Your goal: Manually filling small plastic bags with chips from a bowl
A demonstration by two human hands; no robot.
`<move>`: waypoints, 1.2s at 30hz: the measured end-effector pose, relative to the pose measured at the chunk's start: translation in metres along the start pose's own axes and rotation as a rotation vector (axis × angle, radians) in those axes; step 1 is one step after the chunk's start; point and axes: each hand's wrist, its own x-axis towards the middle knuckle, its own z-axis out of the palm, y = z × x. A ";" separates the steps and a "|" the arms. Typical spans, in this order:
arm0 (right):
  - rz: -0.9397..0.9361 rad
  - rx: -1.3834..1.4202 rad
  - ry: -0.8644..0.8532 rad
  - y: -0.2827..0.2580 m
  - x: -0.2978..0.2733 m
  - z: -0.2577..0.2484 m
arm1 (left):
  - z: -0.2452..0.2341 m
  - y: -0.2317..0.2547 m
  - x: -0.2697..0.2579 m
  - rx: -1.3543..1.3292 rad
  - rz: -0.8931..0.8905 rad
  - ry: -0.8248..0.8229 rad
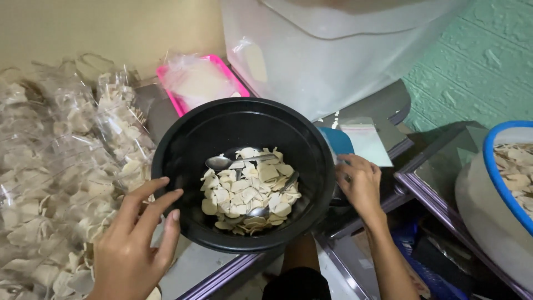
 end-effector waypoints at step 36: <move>-0.133 0.026 -0.246 -0.032 -0.013 -0.018 | 0.006 0.024 -0.013 -0.228 0.240 -0.234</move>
